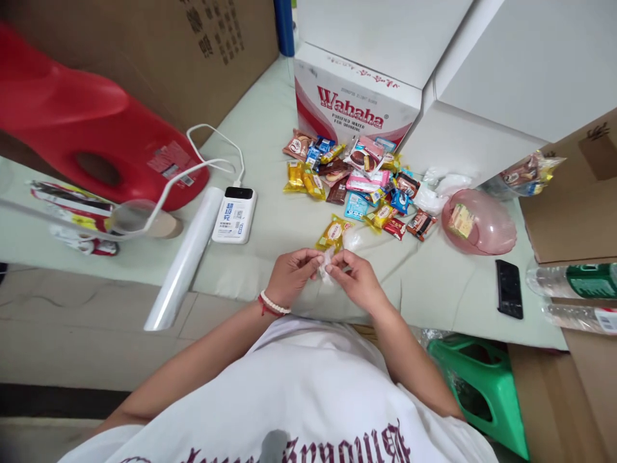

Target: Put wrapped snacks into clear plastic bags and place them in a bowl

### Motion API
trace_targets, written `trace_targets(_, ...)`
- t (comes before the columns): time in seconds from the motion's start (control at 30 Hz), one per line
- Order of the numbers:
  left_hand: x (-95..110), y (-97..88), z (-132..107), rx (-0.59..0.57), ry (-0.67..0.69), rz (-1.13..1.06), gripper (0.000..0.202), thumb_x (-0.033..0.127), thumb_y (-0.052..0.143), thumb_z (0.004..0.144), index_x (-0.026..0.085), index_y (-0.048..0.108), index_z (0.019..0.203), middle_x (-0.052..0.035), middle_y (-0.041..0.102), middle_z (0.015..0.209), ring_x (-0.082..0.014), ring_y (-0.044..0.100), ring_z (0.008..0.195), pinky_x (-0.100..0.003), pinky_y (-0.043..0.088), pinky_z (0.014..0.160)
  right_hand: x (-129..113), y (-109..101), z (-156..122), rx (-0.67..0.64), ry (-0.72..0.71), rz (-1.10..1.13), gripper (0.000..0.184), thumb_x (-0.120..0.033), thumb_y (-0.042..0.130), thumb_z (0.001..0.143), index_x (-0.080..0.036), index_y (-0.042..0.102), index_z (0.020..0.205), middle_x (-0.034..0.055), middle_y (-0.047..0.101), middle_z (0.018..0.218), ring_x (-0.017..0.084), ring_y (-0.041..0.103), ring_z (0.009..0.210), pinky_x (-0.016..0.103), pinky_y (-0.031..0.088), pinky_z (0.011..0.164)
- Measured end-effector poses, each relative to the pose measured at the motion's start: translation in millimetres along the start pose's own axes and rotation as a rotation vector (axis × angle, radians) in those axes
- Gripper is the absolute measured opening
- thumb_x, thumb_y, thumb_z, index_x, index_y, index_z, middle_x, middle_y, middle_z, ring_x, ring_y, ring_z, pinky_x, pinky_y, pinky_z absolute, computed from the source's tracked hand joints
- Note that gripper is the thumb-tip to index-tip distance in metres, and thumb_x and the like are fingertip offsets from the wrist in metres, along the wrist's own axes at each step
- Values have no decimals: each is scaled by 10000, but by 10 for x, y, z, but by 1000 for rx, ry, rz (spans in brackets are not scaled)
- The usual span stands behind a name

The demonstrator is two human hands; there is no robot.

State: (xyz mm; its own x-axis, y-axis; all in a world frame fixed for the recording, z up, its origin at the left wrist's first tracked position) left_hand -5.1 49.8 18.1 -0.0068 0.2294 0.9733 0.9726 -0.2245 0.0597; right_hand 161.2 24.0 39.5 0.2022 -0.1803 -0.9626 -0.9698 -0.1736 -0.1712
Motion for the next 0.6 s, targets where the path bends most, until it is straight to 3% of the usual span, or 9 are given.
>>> trace_targets(0.23,-11,-195,93,43,-25,-45,358,528,732,764,174,685,783,34,596,630,-90,447,548,-228,368,540,-61,-219,-15,81,9,1,384,-579,732,841,-213,618,820,-22,533,715,131,449,655,255,379,604)
trace_targets(0.33,-4,-145,85,41,-22,-80,362,530,740,765,175,690,810,40,584,629,-93,465,555,-233,392,558,-84,-72,-26,52,-19,-33,362,-562,747,829,-218,655,895,7,599,831,150,513,746,255,416,635)
trace_targets(0.43,1,-101,72,31,-10,-71,355,524,748,774,177,698,834,39,592,635,-101,494,576,-237,420,586,3,90,-4,11,12,-42,354,-558,741,831,-215,666,869,1,595,774,142,500,687,260,402,613)
trace_targets(0.6,-42,-140,69,62,-24,-78,401,555,744,780,175,682,894,11,645,729,-112,533,631,-241,450,616,105,36,31,105,86,83,401,-594,747,811,-208,640,801,-27,517,669,121,427,609,254,353,562)
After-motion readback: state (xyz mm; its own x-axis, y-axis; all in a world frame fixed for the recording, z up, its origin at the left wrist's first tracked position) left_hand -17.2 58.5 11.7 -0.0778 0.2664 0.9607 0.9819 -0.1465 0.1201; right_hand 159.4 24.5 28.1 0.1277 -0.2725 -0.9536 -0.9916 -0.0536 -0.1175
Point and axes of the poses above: each hand's wrist, its own z-axis towards the middle knuckle, its own y-axis out of the palm, x = y × z, the point moved 5 cm from there along z, towards the middle knuckle
